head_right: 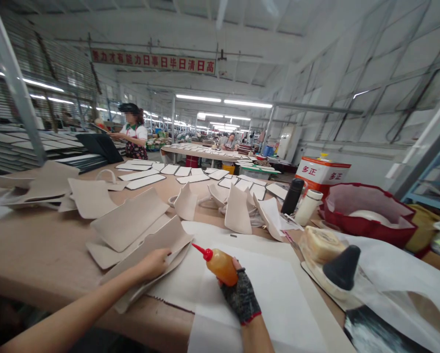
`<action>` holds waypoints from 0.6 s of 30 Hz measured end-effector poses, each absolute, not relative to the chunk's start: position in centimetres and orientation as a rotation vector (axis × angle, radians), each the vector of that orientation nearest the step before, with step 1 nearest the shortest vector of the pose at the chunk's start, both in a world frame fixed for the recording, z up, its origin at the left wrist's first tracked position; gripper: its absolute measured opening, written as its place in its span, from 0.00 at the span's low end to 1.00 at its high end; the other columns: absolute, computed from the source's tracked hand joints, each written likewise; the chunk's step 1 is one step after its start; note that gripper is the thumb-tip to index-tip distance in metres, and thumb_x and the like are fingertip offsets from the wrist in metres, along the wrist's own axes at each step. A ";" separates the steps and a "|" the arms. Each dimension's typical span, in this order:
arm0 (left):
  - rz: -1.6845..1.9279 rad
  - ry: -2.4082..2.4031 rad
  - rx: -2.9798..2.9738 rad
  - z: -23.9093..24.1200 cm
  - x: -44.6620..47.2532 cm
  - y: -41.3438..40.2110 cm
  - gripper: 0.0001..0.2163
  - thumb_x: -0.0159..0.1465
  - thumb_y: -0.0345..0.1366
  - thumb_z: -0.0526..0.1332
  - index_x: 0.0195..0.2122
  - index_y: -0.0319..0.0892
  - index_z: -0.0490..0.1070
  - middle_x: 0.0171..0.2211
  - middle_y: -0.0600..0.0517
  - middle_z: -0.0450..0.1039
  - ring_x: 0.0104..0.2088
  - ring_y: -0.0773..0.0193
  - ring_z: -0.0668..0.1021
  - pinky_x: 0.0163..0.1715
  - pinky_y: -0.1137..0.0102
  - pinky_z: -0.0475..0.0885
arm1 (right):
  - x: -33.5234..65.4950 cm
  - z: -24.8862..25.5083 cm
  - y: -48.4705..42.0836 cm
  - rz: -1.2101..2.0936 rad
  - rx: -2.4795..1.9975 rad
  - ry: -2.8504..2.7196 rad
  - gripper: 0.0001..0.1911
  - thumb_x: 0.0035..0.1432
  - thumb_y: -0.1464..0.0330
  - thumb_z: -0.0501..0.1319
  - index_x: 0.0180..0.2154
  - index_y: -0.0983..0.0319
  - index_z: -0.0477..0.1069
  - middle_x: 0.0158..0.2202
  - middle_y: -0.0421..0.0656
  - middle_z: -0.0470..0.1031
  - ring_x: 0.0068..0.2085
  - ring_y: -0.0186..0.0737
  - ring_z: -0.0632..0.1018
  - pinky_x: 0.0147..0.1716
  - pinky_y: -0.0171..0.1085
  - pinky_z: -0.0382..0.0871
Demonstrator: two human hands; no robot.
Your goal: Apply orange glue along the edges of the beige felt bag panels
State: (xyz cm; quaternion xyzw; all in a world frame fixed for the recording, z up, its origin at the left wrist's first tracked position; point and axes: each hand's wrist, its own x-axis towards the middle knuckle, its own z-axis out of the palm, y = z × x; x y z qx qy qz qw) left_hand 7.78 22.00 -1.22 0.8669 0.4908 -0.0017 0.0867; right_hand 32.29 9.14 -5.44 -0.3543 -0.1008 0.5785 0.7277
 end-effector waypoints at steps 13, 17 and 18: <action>0.183 1.537 2.399 -3.8 9.3 22.7 0.17 0.65 0.38 0.43 0.38 0.41 0.71 0.39 0.43 0.76 0.40 0.54 0.77 0.37 0.66 0.68 | 31.9 -2.3 11.7 0.622 -1.461 -0.770 0.25 0.45 0.48 0.61 0.37 0.61 0.69 0.32 0.42 0.72 0.29 0.40 0.74 0.15 0.31 0.66; 0.215 1.554 2.336 -3.4 9.5 22.6 0.16 0.65 0.38 0.45 0.37 0.40 0.72 0.39 0.43 0.76 0.41 0.53 0.77 0.36 0.66 0.67 | 31.7 -1.3 12.7 0.560 -1.505 -0.819 0.24 0.45 0.50 0.61 0.38 0.61 0.69 0.33 0.43 0.72 0.30 0.42 0.74 0.16 0.32 0.67; 0.218 1.552 2.323 -3.3 9.6 22.6 0.16 0.64 0.37 0.46 0.37 0.40 0.72 0.39 0.43 0.77 0.40 0.54 0.77 0.36 0.67 0.67 | 31.6 -1.1 12.9 0.554 -1.511 -0.833 0.24 0.45 0.50 0.61 0.39 0.61 0.68 0.33 0.43 0.72 0.30 0.42 0.74 0.16 0.32 0.67</action>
